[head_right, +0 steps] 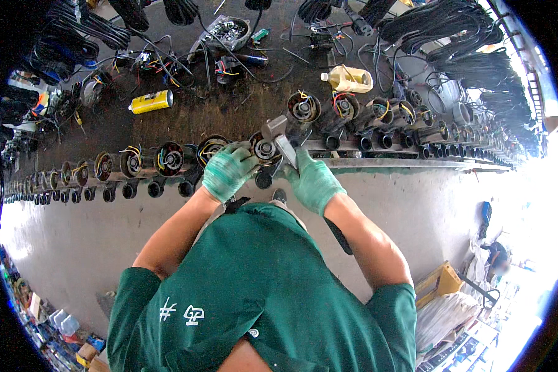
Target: The person uses a hammer to tap cylindrical electrical components mounted on a long metal rail. They work sequentially along the row, holding each component steady with one hand while striking it with the other. The components appear to be part of a larger assembly line in a workshop.
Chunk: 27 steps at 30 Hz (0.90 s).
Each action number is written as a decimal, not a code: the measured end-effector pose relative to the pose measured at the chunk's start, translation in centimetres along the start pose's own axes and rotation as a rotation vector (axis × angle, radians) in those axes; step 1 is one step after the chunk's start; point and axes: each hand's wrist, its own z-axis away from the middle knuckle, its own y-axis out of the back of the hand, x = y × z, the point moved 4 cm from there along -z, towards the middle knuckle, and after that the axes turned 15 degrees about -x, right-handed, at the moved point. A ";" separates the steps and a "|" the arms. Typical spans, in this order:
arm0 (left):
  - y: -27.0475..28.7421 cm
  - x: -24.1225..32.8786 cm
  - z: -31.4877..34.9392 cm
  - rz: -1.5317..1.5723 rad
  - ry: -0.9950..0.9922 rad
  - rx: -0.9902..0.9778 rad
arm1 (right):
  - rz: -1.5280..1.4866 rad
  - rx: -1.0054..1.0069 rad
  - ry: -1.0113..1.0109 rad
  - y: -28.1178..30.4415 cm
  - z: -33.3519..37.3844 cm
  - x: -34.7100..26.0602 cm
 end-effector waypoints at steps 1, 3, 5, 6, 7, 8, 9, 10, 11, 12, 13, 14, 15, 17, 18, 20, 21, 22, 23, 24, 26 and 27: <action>-0.4 -0.1 0.3 -0.014 0.017 0.019 | -0.043 0.023 -0.006 0.9 1.0 -1.6; -0.4 0.1 0.5 -0.010 0.005 0.032 | -0.128 0.075 0.003 0.8 1.7 -1.8; 1.1 0.6 -0.2 0.025 -0.004 0.034 | 0.004 0.100 0.062 -1.7 0.6 1.1; 1.2 0.5 -0.3 0.022 -0.004 0.022 | 0.075 0.110 0.095 -2.4 0.2 1.9; 1.1 0.3 -0.3 0.017 -0.003 0.007 | 0.197 -0.096 -0.027 -2.0 0.0 0.4; 1.2 0.2 -0.3 0.013 -0.004 -0.008 | 0.191 -0.137 -0.053 -2.2 -0.1 0.7; 1.3 0.2 -0.4 0.027 -0.011 0.007 | 0.184 -0.178 -0.079 -2.4 -0.2 1.2; 1.4 0.3 -0.2 0.044 -0.015 0.016 | 0.175 -0.223 -0.107 -2.7 -0.2 1.5; 1.5 0.4 -0.1 0.061 -0.020 0.026 | 0.154 -0.147 -0.055 -2.2 0.0 1.1; 1.1 0.3 0.1 0.044 -0.020 0.040 | 0.135 -0.082 -0.005 -2.0 0.4 0.6; 0.8 0.4 0.1 0.029 -0.019 0.056 | 0.118 -0.016 0.043 -1.9 1.0 0.2; 0.5 0.3 0.1 0.014 -0.017 0.072 | 0.102 0.049 0.092 -1.7 1.4 -0.3; 0.3 0.0 0.2 0.025 -0.022 0.050 | 0.070 0.056 0.074 -1.5 1.3 -0.7; 0.6 0.1 0.0 0.008 -0.007 0.027 | 0.070 -0.015 -0.052 -2.0 0.4 0.0; 0.6 0.1 0.0 -0.001 0.001 0.016 | 0.070 -0.050 -0.115 -2.5 -0.1 0.8; 0.4 0.3 -0.3 0.020 0.008 -0.005 | 0.059 -0.043 -0.027 -3.2 -1.4 3.7; 0.4 0.2 -0.3 0.026 0.016 -0.014 | 0.017 -0.085 -0.052 -2.4 -1.6 3.3; 0.6 0.4 -0.1 0.019 0.022 0.000 | -0.030 -0.131 -0.082 -1.8 -1.2 2.7; 0.7 0.6 0.1 0.012 0.029 0.016 | -0.085 -0.062 -0.078 -0.9 0.0 1.1; 0.8 0.4 -0.1 0.003 0.039 0.038 | -0.104 0.021 -0.004 0.2 1.0 -0.6; 0.1 0.2 0.2 -0.002 0.017 0.053 | -0.148 0.163 0.135 0.6 3.0 -2.8; 0.0 0.2 0.4 -0.006 0.011 0.051 | -0.155 0.233 0.273 0.3 3.6 -3.1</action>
